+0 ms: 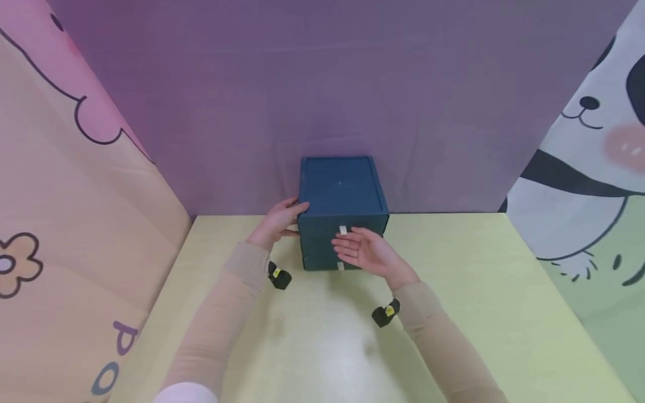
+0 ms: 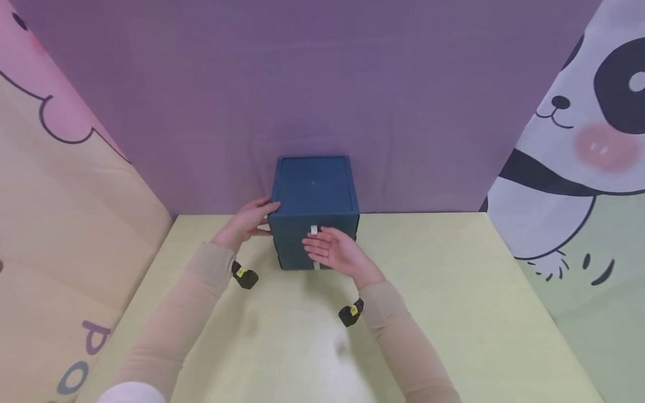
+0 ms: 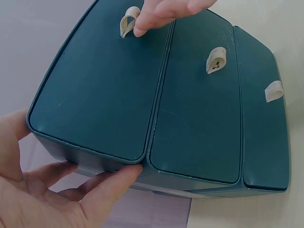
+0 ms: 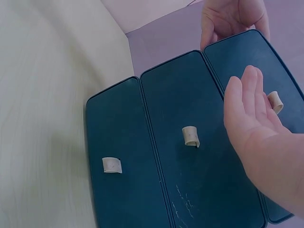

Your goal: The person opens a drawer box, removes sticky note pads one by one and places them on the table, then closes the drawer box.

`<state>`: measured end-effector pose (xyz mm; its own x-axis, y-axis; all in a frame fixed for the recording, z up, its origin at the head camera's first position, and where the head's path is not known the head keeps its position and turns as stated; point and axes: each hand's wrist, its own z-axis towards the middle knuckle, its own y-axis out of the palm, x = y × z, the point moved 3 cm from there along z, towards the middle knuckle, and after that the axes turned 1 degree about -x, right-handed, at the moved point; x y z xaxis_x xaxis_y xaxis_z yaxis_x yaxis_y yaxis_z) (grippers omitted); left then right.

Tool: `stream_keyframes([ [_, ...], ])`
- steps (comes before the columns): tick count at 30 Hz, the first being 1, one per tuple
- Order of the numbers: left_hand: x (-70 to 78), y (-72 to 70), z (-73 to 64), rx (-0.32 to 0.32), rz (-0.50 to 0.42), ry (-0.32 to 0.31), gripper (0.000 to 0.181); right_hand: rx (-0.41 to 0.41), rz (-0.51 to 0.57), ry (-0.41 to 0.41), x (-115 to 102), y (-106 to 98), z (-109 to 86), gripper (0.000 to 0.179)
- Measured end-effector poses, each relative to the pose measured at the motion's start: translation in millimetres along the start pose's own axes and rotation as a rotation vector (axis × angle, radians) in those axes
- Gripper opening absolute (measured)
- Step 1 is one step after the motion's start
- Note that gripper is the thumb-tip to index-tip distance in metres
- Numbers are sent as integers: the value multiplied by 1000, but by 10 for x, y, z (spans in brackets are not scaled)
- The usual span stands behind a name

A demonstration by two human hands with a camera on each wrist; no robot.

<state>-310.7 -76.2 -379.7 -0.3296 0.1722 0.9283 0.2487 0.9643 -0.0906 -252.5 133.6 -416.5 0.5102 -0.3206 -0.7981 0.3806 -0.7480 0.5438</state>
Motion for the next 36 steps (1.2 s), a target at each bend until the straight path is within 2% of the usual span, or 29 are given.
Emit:
stream_keyframes([
  [6, 23, -9, -4, -1, 0, 3, 68, 83, 23, -42, -27, 21, 18, 37],
  [9, 44, 1, -3, 3, 12, 7, 68, 125, 38, -66, -37, 32, 34, 35],
  [16, 77, 23, -10, 4, 32, 3, 68, 263, 27, -74, -35, 37, 72, 20],
  [21, 63, 21, -16, 9, 30, 4, 68, 328, 24, -72, -8, 58, 101, 15],
  [36, 23, 16, -7, 8, 13, -11, 69, 341, -5, -62, 30, 59, 96, 15],
])
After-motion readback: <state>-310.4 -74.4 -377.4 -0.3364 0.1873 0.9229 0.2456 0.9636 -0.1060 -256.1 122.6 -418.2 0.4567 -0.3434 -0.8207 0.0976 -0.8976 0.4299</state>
